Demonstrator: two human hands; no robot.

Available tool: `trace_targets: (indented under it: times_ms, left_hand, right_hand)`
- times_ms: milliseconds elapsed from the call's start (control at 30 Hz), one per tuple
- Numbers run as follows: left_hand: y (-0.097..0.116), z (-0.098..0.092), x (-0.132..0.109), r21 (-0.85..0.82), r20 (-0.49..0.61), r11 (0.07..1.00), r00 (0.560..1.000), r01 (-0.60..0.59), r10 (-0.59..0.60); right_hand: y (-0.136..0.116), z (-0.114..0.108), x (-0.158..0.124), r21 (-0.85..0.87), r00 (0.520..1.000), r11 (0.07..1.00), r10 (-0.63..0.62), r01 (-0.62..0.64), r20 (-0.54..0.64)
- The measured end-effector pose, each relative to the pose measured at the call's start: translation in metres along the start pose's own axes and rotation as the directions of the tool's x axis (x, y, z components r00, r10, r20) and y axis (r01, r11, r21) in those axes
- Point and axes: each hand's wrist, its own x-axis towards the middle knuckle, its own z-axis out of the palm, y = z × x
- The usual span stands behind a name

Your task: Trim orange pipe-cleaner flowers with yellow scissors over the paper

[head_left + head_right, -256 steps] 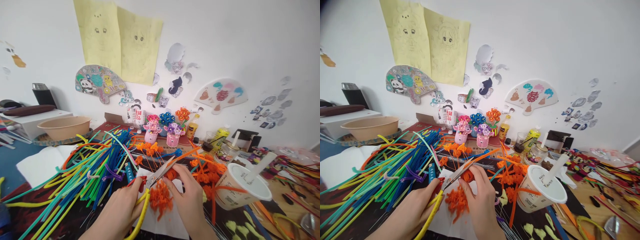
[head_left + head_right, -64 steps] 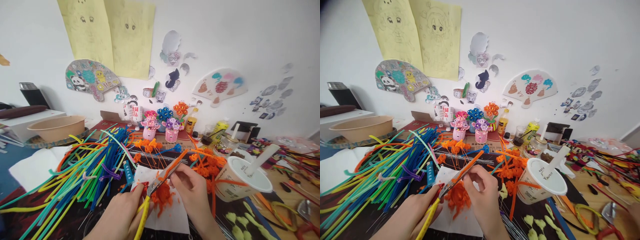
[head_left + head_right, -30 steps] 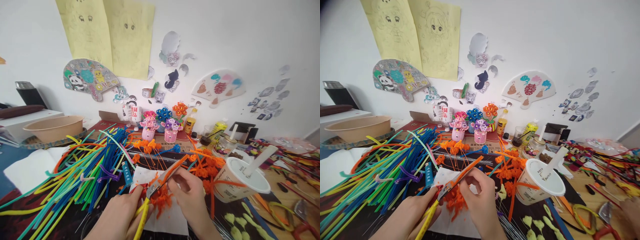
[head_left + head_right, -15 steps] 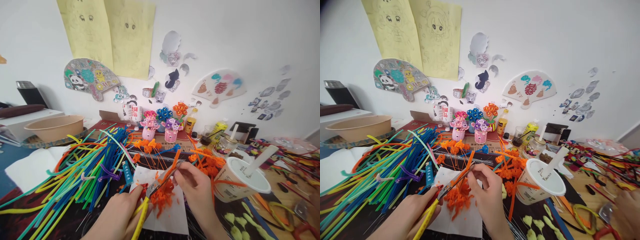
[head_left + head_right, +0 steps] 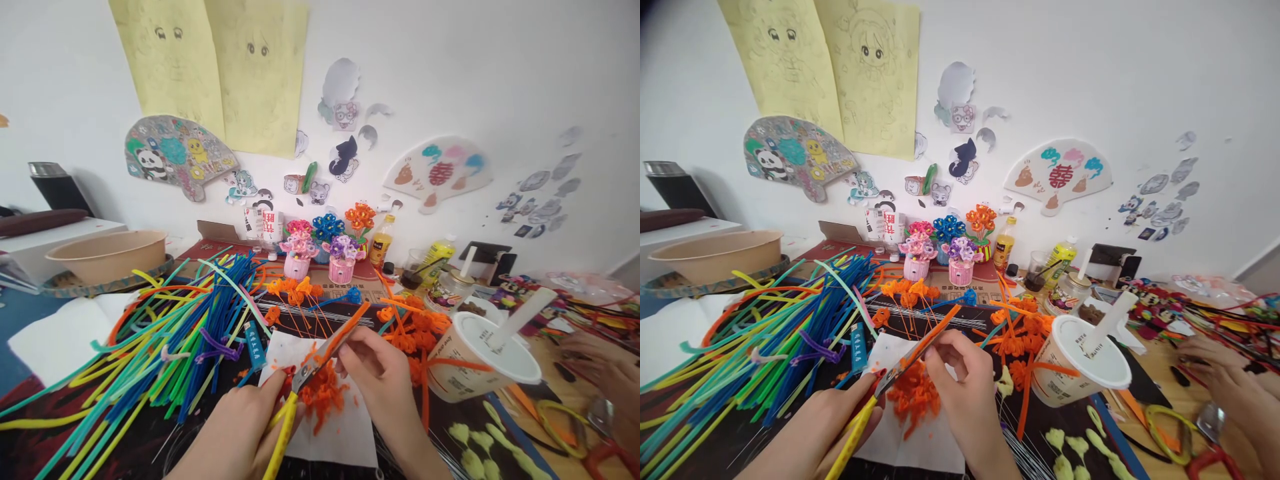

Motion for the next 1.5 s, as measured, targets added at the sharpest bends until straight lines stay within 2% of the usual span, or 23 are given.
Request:
trace_targets:
  times_ms: [100,200,367,567,667,900,1067,1233,1400,1500]
  left_hand:
    - [0.0,-0.001,0.0,-0.002,0.046,1.0,0.999,0.008,-0.008]
    - [0.0,-0.001,0.0,0.008,0.044,1.0,0.999,0.018,-0.018]
    - [0.0,0.0,-0.001,0.006,0.058,0.999,0.997,0.048,-0.048]
    - [0.003,0.001,-0.002,0.07,-0.009,0.998,1.0,0.01,-0.009]
    - [0.005,0.0,-0.003,0.062,-0.002,0.998,1.0,-0.009,0.009]
    - [0.004,0.001,-0.002,0.066,0.026,0.996,0.998,0.055,-0.057]
    - [0.005,-0.001,-0.004,0.058,-0.034,0.998,0.999,0.035,-0.033]
    - [0.002,0.0,-0.004,0.025,-0.086,1.0,0.996,0.016,-0.014]
    - [-0.003,0.002,-0.002,0.007,-0.074,1.0,0.997,0.009,-0.008]
    - [-0.001,0.0,-0.002,0.05,-0.069,0.999,0.998,0.007,-0.003]
  right_hand:
    - [0.0,-0.005,0.003,0.038,0.996,0.999,0.03,-0.033,0.08]
    - [0.001,-0.008,0.004,0.035,0.993,0.999,0.023,-0.028,0.119]
    - [0.002,-0.006,0.003,0.007,0.999,1.0,0.002,-0.002,0.036]
    - [0.001,-0.001,0.001,-0.036,0.999,0.999,-0.025,0.023,-0.038]
    - [0.001,0.003,-0.001,-0.035,0.999,0.999,-0.024,0.023,-0.032]
    - [0.002,0.005,-0.003,-0.077,0.998,0.996,-0.046,0.043,-0.037]
    - [0.0,0.003,-0.003,-0.156,0.996,0.983,-0.094,0.093,0.0]
    - [0.001,0.003,-0.003,-0.176,0.996,0.981,-0.077,0.084,0.049]
    - [0.001,0.003,-0.001,-0.186,0.994,0.977,-0.092,0.101,0.057]
    - [-0.001,0.002,-0.001,-0.207,0.994,0.973,-0.092,0.102,0.056]
